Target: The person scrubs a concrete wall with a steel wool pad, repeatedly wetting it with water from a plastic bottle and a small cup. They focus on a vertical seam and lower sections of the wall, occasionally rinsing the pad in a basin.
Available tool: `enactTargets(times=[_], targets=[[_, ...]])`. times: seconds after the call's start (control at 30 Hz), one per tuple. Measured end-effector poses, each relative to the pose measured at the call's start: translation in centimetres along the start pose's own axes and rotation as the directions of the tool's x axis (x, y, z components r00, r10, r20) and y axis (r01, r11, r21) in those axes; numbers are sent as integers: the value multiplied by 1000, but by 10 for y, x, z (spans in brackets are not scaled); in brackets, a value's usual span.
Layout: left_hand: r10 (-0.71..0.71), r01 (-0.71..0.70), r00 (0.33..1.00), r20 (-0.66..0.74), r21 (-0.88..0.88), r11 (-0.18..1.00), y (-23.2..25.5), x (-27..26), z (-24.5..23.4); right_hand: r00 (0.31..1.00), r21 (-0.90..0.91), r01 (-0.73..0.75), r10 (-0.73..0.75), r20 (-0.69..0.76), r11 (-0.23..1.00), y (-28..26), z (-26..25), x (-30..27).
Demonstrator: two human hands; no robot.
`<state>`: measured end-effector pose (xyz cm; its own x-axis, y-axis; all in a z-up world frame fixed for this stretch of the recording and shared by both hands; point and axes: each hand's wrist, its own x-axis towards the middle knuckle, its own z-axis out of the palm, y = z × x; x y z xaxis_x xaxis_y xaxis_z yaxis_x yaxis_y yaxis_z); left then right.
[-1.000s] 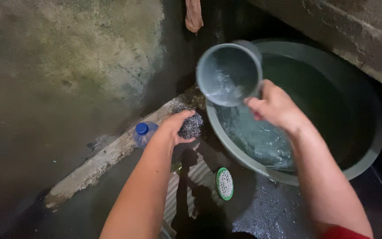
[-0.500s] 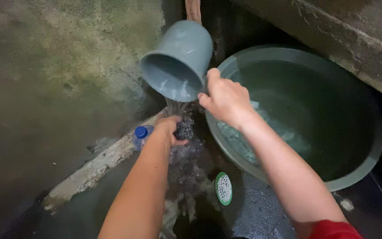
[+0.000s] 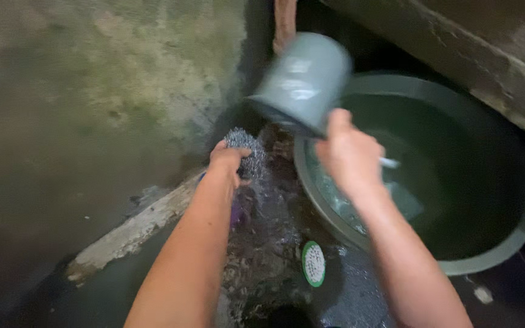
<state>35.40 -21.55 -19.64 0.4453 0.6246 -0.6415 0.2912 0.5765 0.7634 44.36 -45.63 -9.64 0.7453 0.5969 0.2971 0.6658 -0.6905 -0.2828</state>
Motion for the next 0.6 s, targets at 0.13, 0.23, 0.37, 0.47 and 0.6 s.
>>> enactTargets(times=[0.13, 0.23, 0.37, 0.47, 0.6], targets=[[109, -108, 994, 29, -35, 994, 35, -22, -16, 952, -171, -296, 304, 21, 940, 65, 22, -5], [176, -175, 984, -17, 38, 984, 58, -49, -36, 917, -229, -386, 399, 9, 894, 103, 39, -17], [212, -201, 972, -99, 103, 974, 69, -65, -62, 904, -382, -402, 427, -19, 832, 90, 30, -18], [231, -221, 972, -53, 143, 965, 63, -65, -78, 967, -158, -250, 253, 2, 955, 36, 6, -14], [226, -222, 974, 1, 185, 957, 64, -72, -85, 905, 610, 324, -425, 23, 723, -65, 20, 21]])
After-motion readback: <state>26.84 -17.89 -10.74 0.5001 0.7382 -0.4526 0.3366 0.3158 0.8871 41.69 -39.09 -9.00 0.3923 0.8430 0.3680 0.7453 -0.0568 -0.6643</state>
